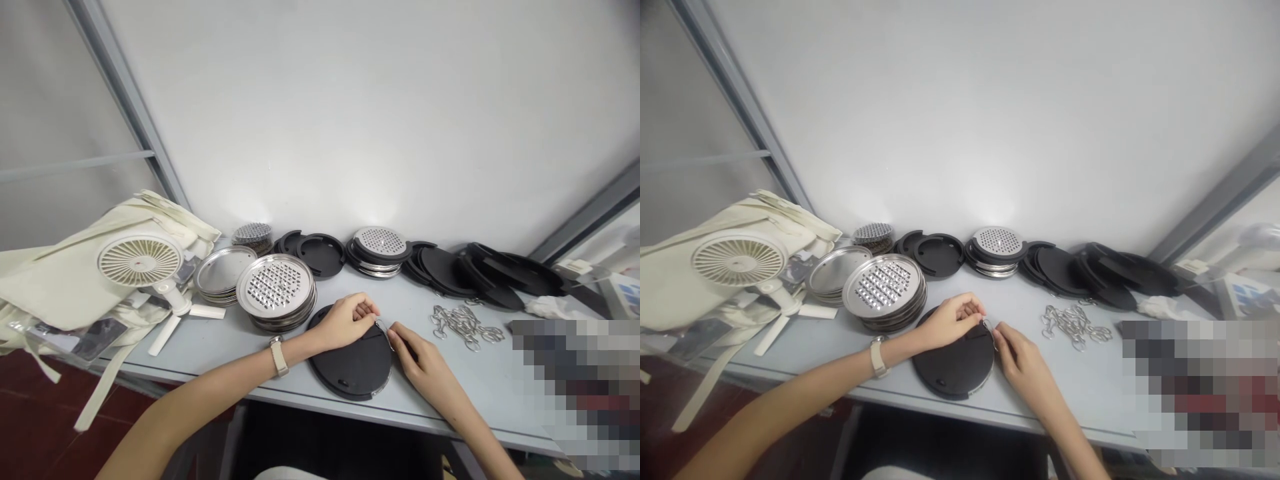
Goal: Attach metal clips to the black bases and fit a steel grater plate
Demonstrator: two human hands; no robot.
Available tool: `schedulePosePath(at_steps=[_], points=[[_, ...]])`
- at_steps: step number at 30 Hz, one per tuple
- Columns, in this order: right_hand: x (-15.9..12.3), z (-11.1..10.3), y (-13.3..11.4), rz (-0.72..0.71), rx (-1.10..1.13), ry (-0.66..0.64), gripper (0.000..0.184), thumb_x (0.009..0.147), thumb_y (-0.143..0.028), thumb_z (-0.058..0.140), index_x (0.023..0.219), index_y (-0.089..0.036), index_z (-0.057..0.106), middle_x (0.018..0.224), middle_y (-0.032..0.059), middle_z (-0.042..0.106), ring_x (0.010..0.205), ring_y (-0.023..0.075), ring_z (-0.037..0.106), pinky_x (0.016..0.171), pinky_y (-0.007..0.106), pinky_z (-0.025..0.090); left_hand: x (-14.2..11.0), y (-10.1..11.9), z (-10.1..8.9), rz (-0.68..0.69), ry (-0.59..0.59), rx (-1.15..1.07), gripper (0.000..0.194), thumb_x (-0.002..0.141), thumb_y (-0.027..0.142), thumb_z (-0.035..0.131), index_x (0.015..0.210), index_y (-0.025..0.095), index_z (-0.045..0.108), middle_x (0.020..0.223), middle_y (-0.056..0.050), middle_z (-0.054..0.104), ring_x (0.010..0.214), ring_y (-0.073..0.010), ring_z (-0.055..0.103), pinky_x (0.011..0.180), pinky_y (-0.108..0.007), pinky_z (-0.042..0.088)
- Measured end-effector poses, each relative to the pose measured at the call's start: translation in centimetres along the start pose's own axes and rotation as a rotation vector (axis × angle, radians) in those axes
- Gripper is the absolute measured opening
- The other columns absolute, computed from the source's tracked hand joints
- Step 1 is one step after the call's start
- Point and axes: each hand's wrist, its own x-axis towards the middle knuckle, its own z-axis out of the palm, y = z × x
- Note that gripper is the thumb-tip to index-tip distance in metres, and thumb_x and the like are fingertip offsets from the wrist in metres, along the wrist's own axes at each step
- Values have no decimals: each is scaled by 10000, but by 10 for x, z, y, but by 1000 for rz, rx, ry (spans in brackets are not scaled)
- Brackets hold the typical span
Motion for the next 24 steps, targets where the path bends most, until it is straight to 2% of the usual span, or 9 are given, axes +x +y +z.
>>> schedulePosePath(at_steps=[7,16,24], points=[[0,0,3,18,-4,-22,315,971,-380,310,701,-230,373,609,-39,438,575,151,435,565,240,351,-4,6,-3,69,-68,132,253,698,146,660,936,173,582,1003,-42,628,892,-154,588,776,-260,474],[0,-2,0,7,17,-27,312,967,-381,315,706,-228,390,627,-24,493,586,153,466,560,240,362,-3,4,-4,90,-111,134,251,688,125,647,931,175,606,944,-27,657,889,-150,608,781,-250,472],[-2,-2,-1,-10,3,-7,319,967,-374,320,693,-231,398,609,-23,498,567,155,476,533,242,369,-4,5,-4,84,-61,180,252,662,138,676,909,182,644,888,-16,691,859,-153,632,726,-237,444]])
